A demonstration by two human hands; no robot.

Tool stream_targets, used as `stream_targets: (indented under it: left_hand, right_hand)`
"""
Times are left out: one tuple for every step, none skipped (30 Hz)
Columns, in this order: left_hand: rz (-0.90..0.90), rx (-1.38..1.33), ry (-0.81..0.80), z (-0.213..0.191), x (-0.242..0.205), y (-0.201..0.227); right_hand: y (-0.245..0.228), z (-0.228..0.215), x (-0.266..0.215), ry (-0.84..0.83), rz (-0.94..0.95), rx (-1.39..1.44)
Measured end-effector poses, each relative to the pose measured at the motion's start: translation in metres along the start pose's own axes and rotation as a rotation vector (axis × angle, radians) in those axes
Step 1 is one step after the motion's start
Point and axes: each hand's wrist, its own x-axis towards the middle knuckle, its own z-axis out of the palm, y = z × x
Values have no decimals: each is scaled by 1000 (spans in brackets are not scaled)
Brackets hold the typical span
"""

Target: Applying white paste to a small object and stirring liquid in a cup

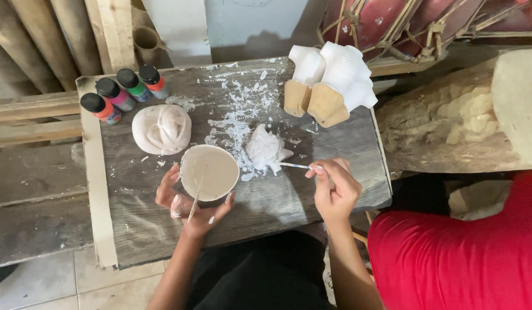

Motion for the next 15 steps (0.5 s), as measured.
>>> stream_targets:
  left_hand:
    - [1, -4, -4, 0, 0, 1]
    - [3, -6, -7, 0, 1, 0]
    - [1, -6, -8, -1, 1, 1]
    - [0, 0, -3, 0, 1, 1]
    - [-2, 7, 1, 0, 1, 1]
    - [-2, 7, 1, 0, 1, 1]
    - [-1, 8, -4, 0, 1, 1]
    - [0, 7, -9, 0, 1, 1]
    - [0, 6, -9, 0, 1, 1]
    - [-3, 14, -12, 0, 1, 1]
    - [-6, 23, -14, -1, 1, 1]
    - [-7, 26, -14, -1, 0, 1]
    - [-7, 14, -7, -1, -1, 1]
    - [-6, -2, -2, 0, -1, 1]
    - [-6, -4, -3, 0, 0, 1]
  right_hand:
    - [2, -1, -1, 10, -1, -12]
    - [4, -2, -1, 21, -3, -23]
    - [5, -5, -5, 20, -2, -24]
    - [7, -8, -8, 26, 8, -17]
    - [8, -11, -11, 32, 18, -10]
    - [5, -10, -10, 32, 18, -10]
    - [2, -10, -9, 16, 38, 4]
    - [-1, -10, -9, 2, 57, 18]
    - [1, -12, -10, 2, 57, 17]
    - [4, -14, -12, 20, 57, 8]
    - [6, -15, -14, 38, 57, -1]
    - [2, -14, -11, 35, 58, 1]
    - [-2, -13, -8, 7, 40, 1]
    - [-6, -13, -6, -19, 23, -3]
    - [-6, -12, -6, -19, 24, -4]
